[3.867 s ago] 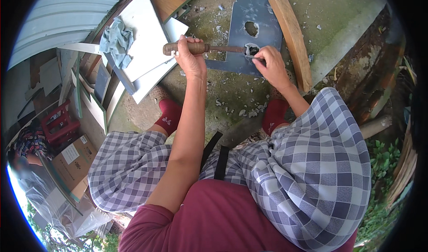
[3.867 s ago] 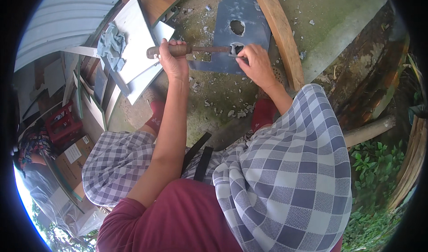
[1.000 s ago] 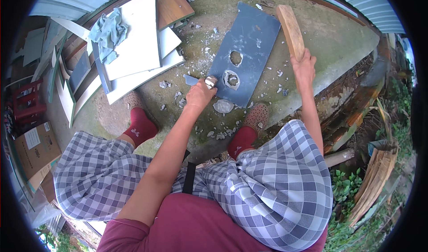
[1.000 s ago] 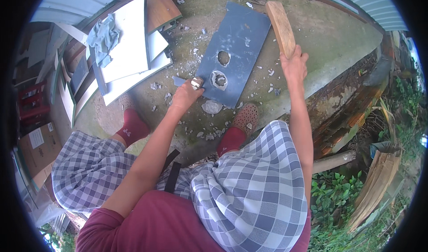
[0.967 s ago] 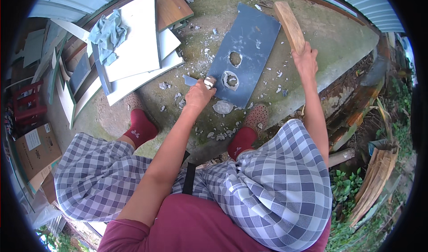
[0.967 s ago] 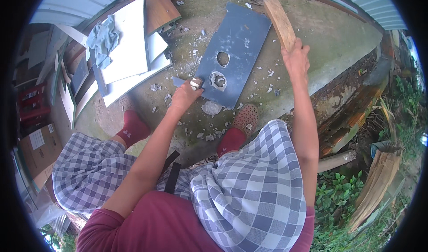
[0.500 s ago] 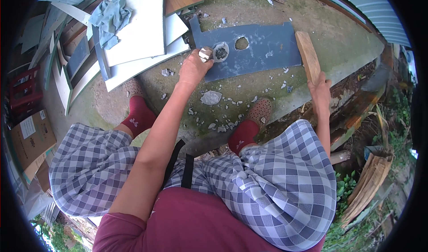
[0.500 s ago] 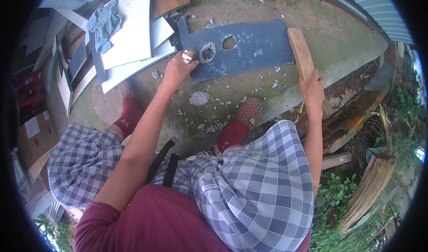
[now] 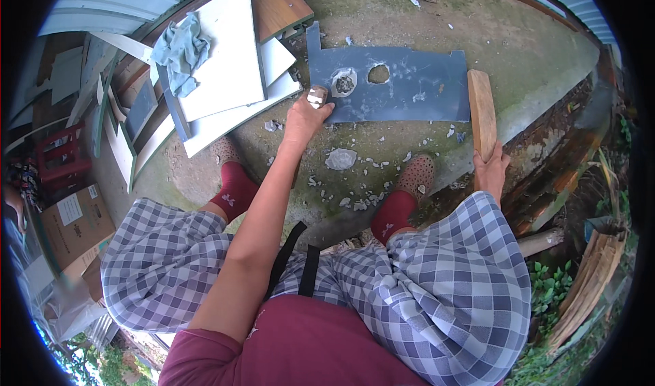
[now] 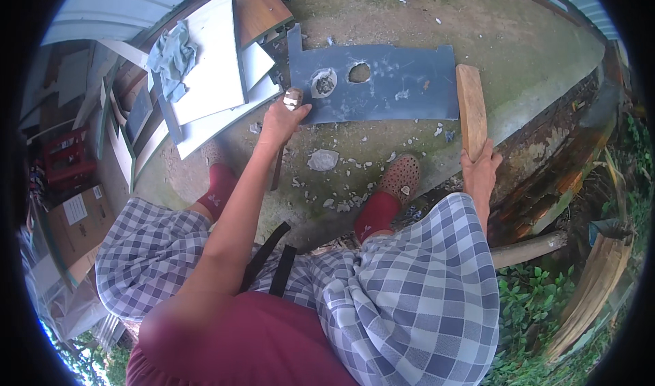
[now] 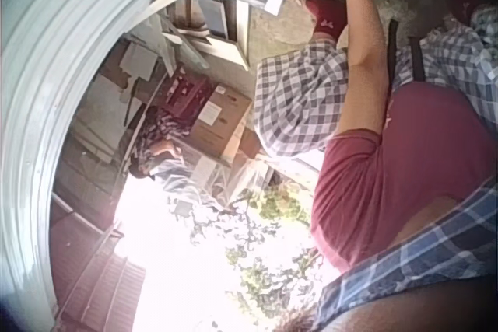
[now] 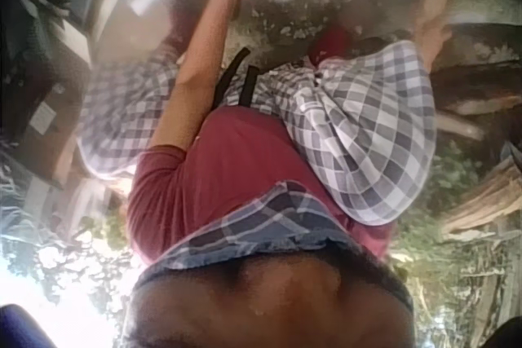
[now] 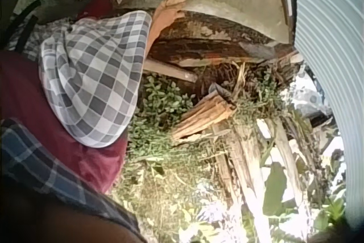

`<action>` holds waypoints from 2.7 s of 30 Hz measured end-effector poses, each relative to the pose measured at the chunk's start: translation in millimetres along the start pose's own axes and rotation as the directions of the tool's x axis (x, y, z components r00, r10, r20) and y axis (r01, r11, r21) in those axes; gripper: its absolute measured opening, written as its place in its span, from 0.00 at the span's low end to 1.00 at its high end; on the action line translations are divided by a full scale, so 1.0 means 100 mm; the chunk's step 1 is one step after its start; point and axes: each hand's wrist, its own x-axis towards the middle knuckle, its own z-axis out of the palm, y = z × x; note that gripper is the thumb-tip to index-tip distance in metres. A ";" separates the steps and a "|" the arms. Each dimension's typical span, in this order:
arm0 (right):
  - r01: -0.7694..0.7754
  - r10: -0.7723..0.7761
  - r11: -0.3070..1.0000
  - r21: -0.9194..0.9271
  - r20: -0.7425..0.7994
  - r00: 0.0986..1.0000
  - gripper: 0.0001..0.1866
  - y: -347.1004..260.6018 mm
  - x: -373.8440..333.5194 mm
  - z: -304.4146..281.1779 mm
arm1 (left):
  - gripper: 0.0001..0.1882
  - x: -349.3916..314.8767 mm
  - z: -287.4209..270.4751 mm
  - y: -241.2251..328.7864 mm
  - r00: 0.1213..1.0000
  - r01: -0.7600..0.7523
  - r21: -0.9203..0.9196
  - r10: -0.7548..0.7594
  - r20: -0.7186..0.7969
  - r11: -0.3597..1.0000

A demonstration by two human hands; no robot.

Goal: Using a chisel and a wooden block as a mallet to punch holes into a flat grey material.

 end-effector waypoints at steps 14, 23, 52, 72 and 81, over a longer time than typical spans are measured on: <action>-0.225 0.013 0.274 0.935 0.230 0.973 0.34 -0.26 -0.49 0.55 | 0.13 0.07 -0.68 1.17 0.845 -0.531 -0.616 0.310 -0.436 0.582; 0.066 -0.192 0.769 0.636 0.131 0.973 0.34 -0.76 -0.81 0.47 | 0.09 0.19 -0.35 1.39 0.722 -0.689 -0.519 0.426 -0.545 0.505; 0.147 -0.230 0.792 0.593 0.068 0.971 0.34 -0.81 -0.82 0.55 | 0.11 0.27 -0.38 1.29 0.679 -0.732 -0.425 0.532 -0.505 0.532; 0.137 -0.207 0.860 0.492 0.090 0.974 0.36 -0.87 -0.82 0.61 | 0.09 0.27 -0.54 1.34 0.714 -0.697 -0.593 0.464 -0.524 0.403; 0.154 -0.217 0.866 0.476 0.079 0.973 0.37 -0.84 -0.81 0.67 | 0.09 0.26 -0.40 1.26 0.687 -0.726 -0.522 0.467 -0.557 0.447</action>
